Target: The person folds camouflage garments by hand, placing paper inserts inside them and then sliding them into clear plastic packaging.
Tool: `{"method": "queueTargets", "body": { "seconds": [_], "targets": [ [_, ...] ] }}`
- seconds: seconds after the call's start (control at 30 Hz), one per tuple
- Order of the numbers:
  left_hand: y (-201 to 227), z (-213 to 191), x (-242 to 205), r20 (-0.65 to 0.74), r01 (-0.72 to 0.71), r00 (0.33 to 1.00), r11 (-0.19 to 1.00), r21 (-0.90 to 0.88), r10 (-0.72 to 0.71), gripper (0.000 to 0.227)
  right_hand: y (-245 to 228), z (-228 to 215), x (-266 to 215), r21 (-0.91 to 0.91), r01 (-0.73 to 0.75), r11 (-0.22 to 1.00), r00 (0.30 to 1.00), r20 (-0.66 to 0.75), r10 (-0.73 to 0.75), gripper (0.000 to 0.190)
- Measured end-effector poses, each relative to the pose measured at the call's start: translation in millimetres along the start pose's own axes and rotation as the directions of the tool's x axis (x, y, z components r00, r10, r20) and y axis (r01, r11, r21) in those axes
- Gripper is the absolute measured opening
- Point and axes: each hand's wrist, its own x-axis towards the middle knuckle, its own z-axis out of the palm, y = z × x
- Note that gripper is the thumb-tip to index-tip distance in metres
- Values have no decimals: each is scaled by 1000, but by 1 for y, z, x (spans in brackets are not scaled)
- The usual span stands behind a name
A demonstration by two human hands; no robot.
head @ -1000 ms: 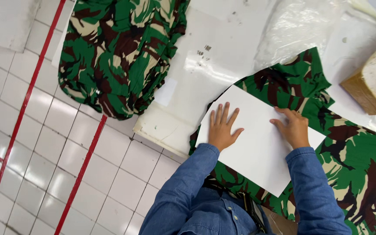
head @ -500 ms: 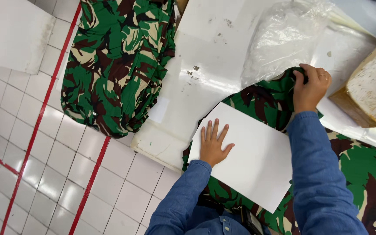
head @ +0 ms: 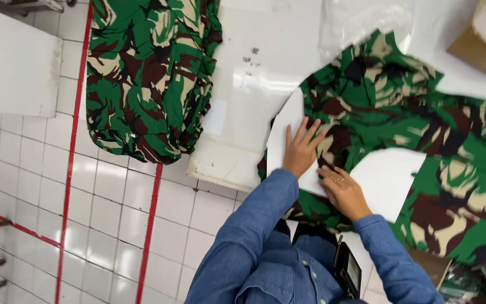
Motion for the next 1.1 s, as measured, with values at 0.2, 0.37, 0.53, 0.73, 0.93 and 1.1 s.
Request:
{"method": "queueTargets", "body": {
  "seconds": [0.2, 0.37, 0.53, 0.73, 0.93, 1.1],
  "targets": [
    [-17, -3, 8, -123, -33, 992, 857, -515, -36, 17, -106, 45, -165, 187, -796, 575, 602, 149, 785, 31],
    [-25, -8, 12, -71, -51, 997, 823, -566, 13, 17, -75, 28, -112, 90, -671, 736, 666, -362, 652, 23],
    [-22, -28, 15, 12, -31, 999, 810, -586, 46, 15, 5, -34, 15, -353, -345, 870, 895, -401, 193, 70],
    [-36, -22, 12, 126, -23, 982, 755, -655, 139, 27, -42, -33, -140, -285, -681, 674, 682, -583, 443, 27],
    [-39, -20, 14, 211, 84, 976, 784, -615, 61, 26, -101, 120, -171, 462, -873, 158, 205, 53, 977, 81],
    [-39, -24, 9, 230, 86, 970, 780, -621, 77, 26, -113, 134, -188, 260, -964, -62, -15, 178, 984, 58]
  ]
}}
